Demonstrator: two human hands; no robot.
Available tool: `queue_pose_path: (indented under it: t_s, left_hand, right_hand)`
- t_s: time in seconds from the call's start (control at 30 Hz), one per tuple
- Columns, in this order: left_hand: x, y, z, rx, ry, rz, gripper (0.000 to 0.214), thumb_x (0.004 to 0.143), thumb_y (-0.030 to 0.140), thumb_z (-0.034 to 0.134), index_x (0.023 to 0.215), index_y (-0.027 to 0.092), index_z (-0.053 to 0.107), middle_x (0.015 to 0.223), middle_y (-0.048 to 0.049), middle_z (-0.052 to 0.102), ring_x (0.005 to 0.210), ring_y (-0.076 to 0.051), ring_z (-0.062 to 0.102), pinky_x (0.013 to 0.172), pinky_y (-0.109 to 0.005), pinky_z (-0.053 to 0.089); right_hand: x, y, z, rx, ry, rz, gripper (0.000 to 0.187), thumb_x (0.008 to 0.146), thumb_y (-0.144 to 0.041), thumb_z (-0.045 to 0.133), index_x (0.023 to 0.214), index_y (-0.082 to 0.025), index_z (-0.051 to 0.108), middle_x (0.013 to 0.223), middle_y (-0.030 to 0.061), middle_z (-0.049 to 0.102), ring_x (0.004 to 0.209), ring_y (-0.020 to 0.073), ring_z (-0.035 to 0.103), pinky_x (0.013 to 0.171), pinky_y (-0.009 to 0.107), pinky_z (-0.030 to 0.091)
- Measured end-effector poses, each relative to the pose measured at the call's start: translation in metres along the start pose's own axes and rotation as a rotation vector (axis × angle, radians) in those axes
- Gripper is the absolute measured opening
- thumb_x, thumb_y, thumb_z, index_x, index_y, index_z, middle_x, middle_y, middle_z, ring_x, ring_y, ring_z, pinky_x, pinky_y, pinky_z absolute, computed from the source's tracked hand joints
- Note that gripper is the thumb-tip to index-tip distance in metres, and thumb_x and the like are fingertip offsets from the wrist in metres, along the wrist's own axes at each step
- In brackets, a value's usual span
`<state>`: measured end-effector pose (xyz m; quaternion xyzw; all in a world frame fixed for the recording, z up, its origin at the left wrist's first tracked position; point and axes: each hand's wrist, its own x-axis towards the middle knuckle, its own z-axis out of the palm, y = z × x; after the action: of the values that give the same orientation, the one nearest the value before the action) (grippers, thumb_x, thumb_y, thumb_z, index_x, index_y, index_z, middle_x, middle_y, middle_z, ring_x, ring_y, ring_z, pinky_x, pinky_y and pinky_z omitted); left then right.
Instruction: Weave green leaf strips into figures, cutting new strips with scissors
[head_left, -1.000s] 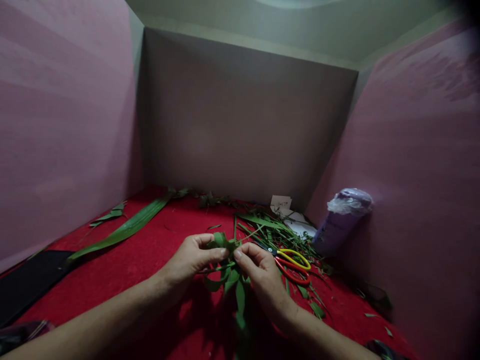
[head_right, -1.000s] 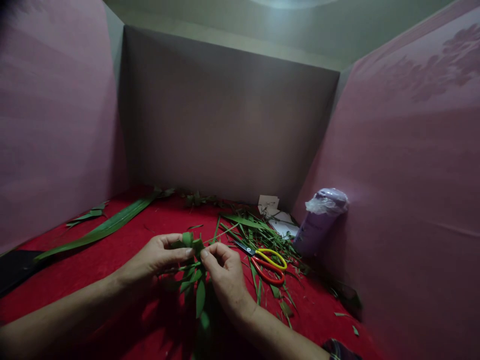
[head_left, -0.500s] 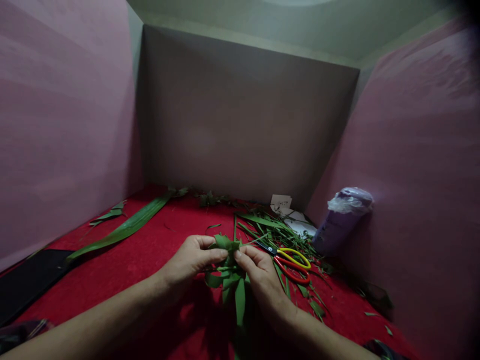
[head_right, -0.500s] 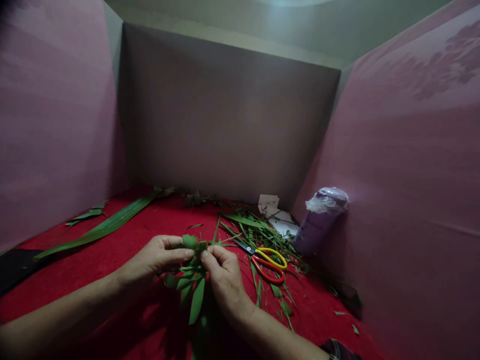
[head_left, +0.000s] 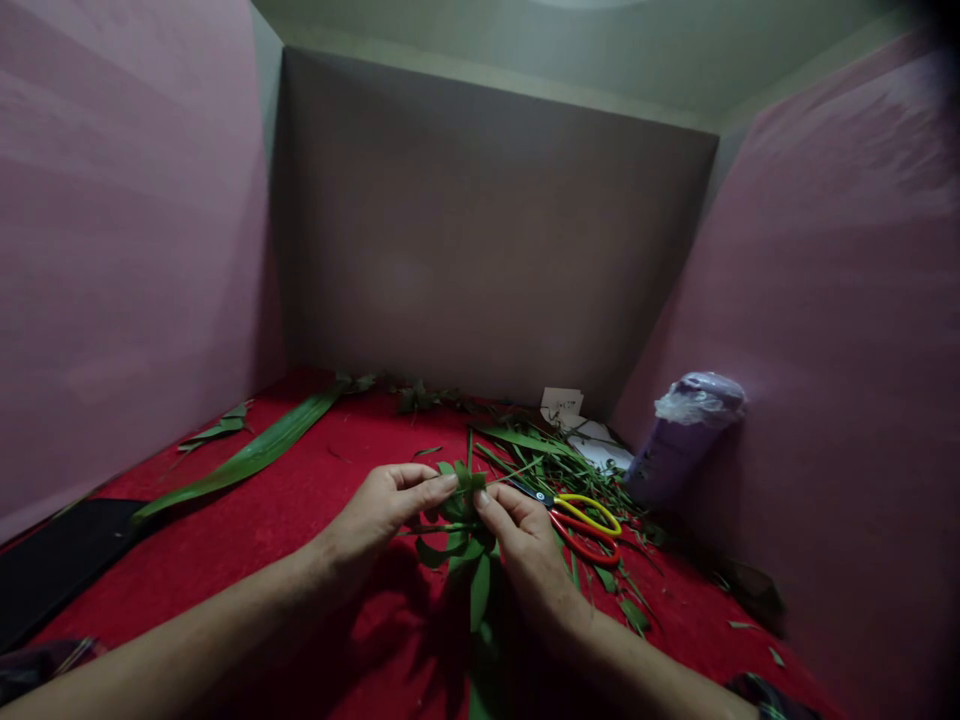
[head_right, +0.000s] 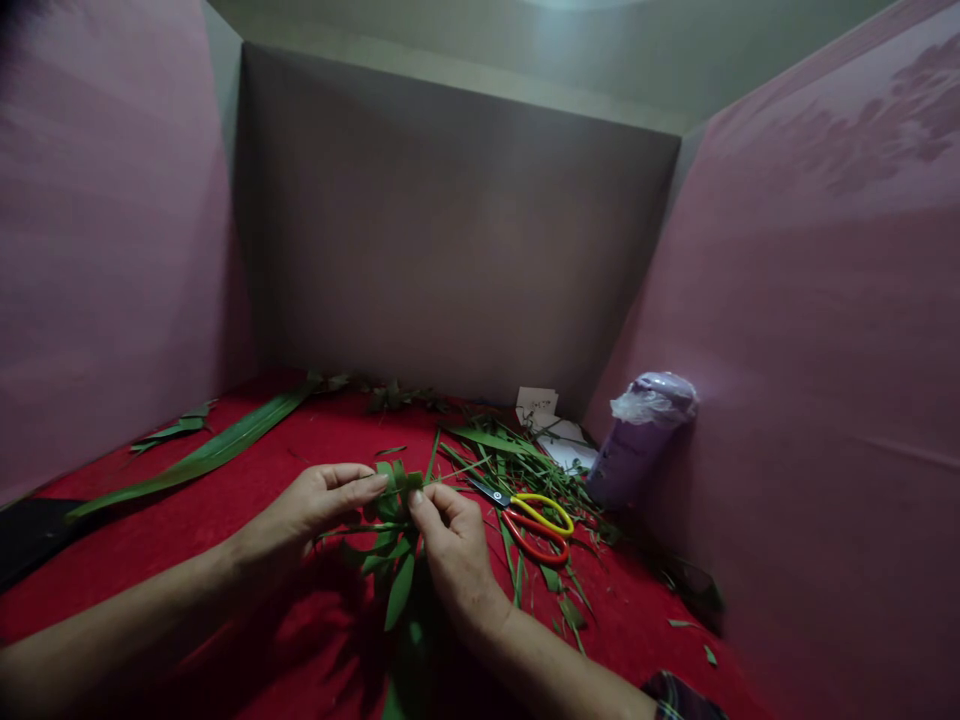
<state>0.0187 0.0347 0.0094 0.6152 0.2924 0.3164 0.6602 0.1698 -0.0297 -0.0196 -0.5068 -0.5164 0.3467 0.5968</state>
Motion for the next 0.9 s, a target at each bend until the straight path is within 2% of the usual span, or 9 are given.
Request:
queue_pose_path:
  t_s: [0.17, 0.3, 0.4, 0.53, 0.73, 0.9]
  left_hand:
    - [0.0005, -0.0010, -0.0012, 0.023, 0.039, 0.013, 0.017, 0.066, 0.030, 0.069, 0.063, 0.015, 0.062, 0.059, 0.0023, 0.056, 0.056, -0.010, 0.046, 0.055, -0.021, 0.035]
    - [0.0016, -0.0025, -0.0019, 0.035, 0.037, 0.040, 0.015, 0.066, 0.027, 0.068, 0.061, 0.014, 0.062, 0.057, 0.0031, 0.055, 0.056, -0.009, 0.045, 0.056, -0.021, 0.035]
    - [0.0028, -0.0036, -0.0019, 0.029, 0.028, 0.026, 0.016, 0.065, 0.027, 0.070, 0.060, 0.014, 0.063, 0.055, 0.0031, 0.055, 0.054, -0.009, 0.045, 0.055, -0.021, 0.034]
    - [0.0040, -0.0059, -0.0018, 0.005, 0.023, 0.010, 0.020, 0.059, 0.030, 0.076, 0.063, 0.012, 0.068, 0.058, -0.0009, 0.063, 0.057, -0.011, 0.052, 0.060, -0.023, 0.038]
    - [0.0042, -0.0073, 0.0013, -0.027, 0.069, 0.013, 0.029, 0.049, 0.034, 0.081, 0.062, 0.010, 0.071, 0.059, -0.0043, 0.067, 0.056, -0.014, 0.056, 0.061, -0.025, 0.042]
    - [0.0045, -0.0075, 0.0008, -0.007, 0.075, 0.016, 0.030, 0.052, 0.036, 0.080, 0.064, 0.010, 0.070, 0.059, -0.0043, 0.066, 0.057, -0.014, 0.056, 0.061, -0.025, 0.042]
  right_hand:
    - [-0.0005, -0.0002, -0.0004, -0.019, -0.004, 0.015, 0.030, 0.080, -0.039, 0.054, 0.060, -0.017, 0.050, 0.057, -0.0043, 0.037, 0.055, 0.0106, 0.032, 0.051, 0.022, 0.029]
    - [-0.0020, -0.0022, 0.0010, -0.018, -0.001, 0.006, 0.032, 0.079, -0.039, 0.057, 0.057, -0.017, 0.048, 0.055, -0.0049, 0.036, 0.054, 0.0100, 0.031, 0.049, 0.022, 0.028]
    - [-0.0034, -0.0041, 0.0027, 0.057, -0.007, 0.079, 0.028, 0.075, -0.040, 0.061, 0.063, -0.015, 0.057, 0.058, -0.0030, 0.047, 0.056, 0.0111, 0.039, 0.053, 0.022, 0.033]
    - [-0.0050, -0.0068, 0.0049, 0.179, -0.027, 0.132, 0.021, 0.069, -0.035, 0.068, 0.076, -0.015, 0.067, 0.072, 0.0017, 0.060, 0.071, 0.0161, 0.051, 0.062, 0.025, 0.041]
    - [-0.0066, -0.0079, 0.0053, 0.229, -0.035, 0.159, 0.017, 0.068, -0.029, 0.067, 0.077, -0.015, 0.069, 0.070, 0.0020, 0.062, 0.059, 0.0136, 0.051, 0.056, 0.024, 0.043]
    - [-0.0063, -0.0069, 0.0048, 0.220, -0.019, 0.165, 0.013, 0.068, -0.025, 0.066, 0.075, -0.014, 0.068, 0.066, 0.0015, 0.062, 0.059, 0.0137, 0.052, 0.058, 0.024, 0.042]
